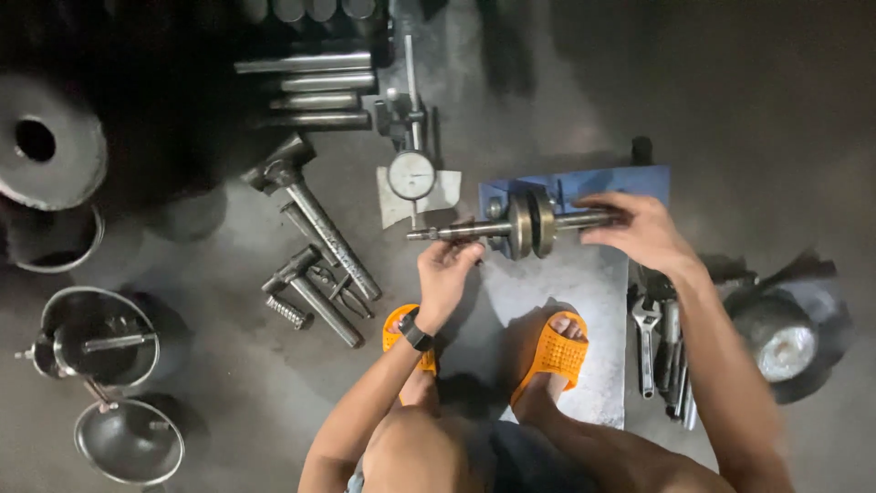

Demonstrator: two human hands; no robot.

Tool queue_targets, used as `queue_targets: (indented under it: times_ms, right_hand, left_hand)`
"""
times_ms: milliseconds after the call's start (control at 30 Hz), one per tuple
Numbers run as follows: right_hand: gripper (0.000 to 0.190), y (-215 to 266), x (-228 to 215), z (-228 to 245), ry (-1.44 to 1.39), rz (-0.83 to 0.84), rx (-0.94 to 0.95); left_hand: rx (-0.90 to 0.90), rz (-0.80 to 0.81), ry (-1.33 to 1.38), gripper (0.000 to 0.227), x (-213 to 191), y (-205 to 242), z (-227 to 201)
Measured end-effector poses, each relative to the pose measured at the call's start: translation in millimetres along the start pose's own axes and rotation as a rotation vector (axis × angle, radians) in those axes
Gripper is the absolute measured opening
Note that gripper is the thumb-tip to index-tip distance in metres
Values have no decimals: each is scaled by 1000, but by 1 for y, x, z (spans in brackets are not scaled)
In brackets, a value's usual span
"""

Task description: The person measures a metal crankshaft using a dial indicator mounted on a stand. They rotate the shaft to check the gauge reading, then use a hammer to strike the shaft before repeating the measurement process.

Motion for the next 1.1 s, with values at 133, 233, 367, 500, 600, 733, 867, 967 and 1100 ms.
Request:
queue_targets:
  times_ms: [133, 233, 367, 500, 600, 733, 867, 967, 1100]
  right_hand:
    - [37, 4, -4, -13, 280, 16, -92]
    - [30, 19, -17, 2, 273, 25, -210]
    - [26, 71, -53, 70, 128, 109, -480]
    - [14, 111, -50, 153, -117, 200, -458]
    - [9, 112, -20, 136, -91, 252, -395]
    - [42, 112, -5, -15, -324, -385, 488]
    - [69, 140, 66, 30, -843, 173, 219]
    - [82, 178, 59, 24, -725, 522, 35]
    - [85, 204, 8, 135, -495, 342, -179]
  left_hand:
    - [145, 11, -6, 10, 14, 5, -27]
    - [299, 33, 82, 10, 11, 21, -36]
    - [813, 116, 60, 31, 30, 78, -134]
    - [899, 527, 245, 88, 99, 125, -204]
    - [408, 615, 405, 86, 121, 117, -191]
    - [323, 401, 580, 64, 96, 88, -153]
    - [426, 214, 387, 58, 82, 82, -147]
    - [393, 187, 266, 57, 79, 81, -151]
    - [396, 241, 49, 60, 87, 90, -170]
Point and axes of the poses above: each hand's wrist, its own y-axis away from the middle knuckle, its own x-axis out of the palm, z = x × y, the point moved 9 cm from there along -y, towards the middle knuckle, and after that the axes turned 15 degrees about -z, right-handed, at the moved point
